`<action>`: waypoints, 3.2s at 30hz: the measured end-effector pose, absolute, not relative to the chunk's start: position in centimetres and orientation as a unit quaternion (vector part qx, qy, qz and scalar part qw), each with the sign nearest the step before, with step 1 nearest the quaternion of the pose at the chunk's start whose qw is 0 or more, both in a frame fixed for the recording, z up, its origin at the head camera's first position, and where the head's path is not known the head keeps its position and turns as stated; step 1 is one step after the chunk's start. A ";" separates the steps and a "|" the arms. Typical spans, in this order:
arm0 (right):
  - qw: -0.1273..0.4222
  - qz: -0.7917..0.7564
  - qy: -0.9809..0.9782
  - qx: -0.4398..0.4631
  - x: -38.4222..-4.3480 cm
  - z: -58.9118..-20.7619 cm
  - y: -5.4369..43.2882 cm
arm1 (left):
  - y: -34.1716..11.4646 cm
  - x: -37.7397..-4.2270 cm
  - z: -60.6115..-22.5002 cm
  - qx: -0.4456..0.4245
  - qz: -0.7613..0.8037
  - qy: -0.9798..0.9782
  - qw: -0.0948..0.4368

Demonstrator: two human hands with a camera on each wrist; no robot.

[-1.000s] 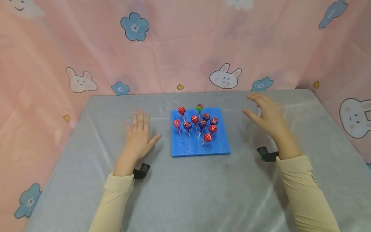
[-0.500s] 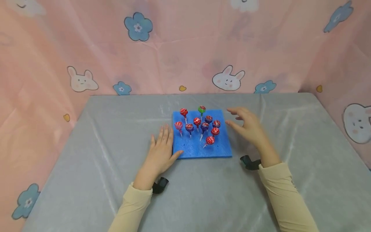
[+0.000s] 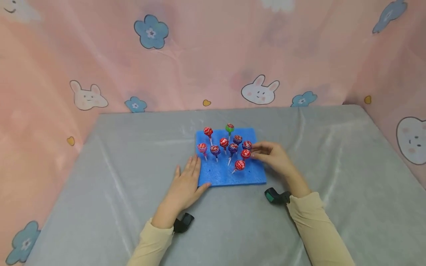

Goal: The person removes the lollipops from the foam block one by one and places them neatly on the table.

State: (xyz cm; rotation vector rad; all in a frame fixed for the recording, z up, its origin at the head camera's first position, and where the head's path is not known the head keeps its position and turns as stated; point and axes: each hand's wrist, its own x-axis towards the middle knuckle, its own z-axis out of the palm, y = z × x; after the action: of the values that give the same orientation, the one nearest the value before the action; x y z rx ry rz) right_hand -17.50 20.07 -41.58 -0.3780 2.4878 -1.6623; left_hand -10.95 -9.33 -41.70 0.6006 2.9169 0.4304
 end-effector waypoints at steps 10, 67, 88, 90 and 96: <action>0.016 -0.524 0.843 -0.122 -17.3 -42.2 18.5 | -9.5 -11.4 -41.9 0.193 0.143 0.968 0.075; 0.016 -0.683 0.729 0.042 -18.1 -42.1 24.9 | -9.2 -11.8 -41.8 0.192 0.162 0.964 0.085; 0.006 -0.522 0.849 0.085 -18.5 -42.2 23.9 | -9.3 -12.0 -41.7 0.192 0.162 0.964 0.087; 0.002 -0.511 0.855 0.087 -18.5 -42.2 23.8 | -9.3 -12.0 -41.8 0.192 0.161 0.964 0.086; -0.014 -0.475 0.875 0.088 -18.3 -42.3 23.8 | -9.3 -12.0 -42.0 0.194 0.158 0.964 0.087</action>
State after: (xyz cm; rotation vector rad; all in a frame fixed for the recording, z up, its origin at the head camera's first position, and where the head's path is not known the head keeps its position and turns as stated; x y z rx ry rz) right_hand -18.34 23.76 -42.29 0.2799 2.7743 -1.5053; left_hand -11.96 -9.28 -41.98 0.5769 2.8717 0.4720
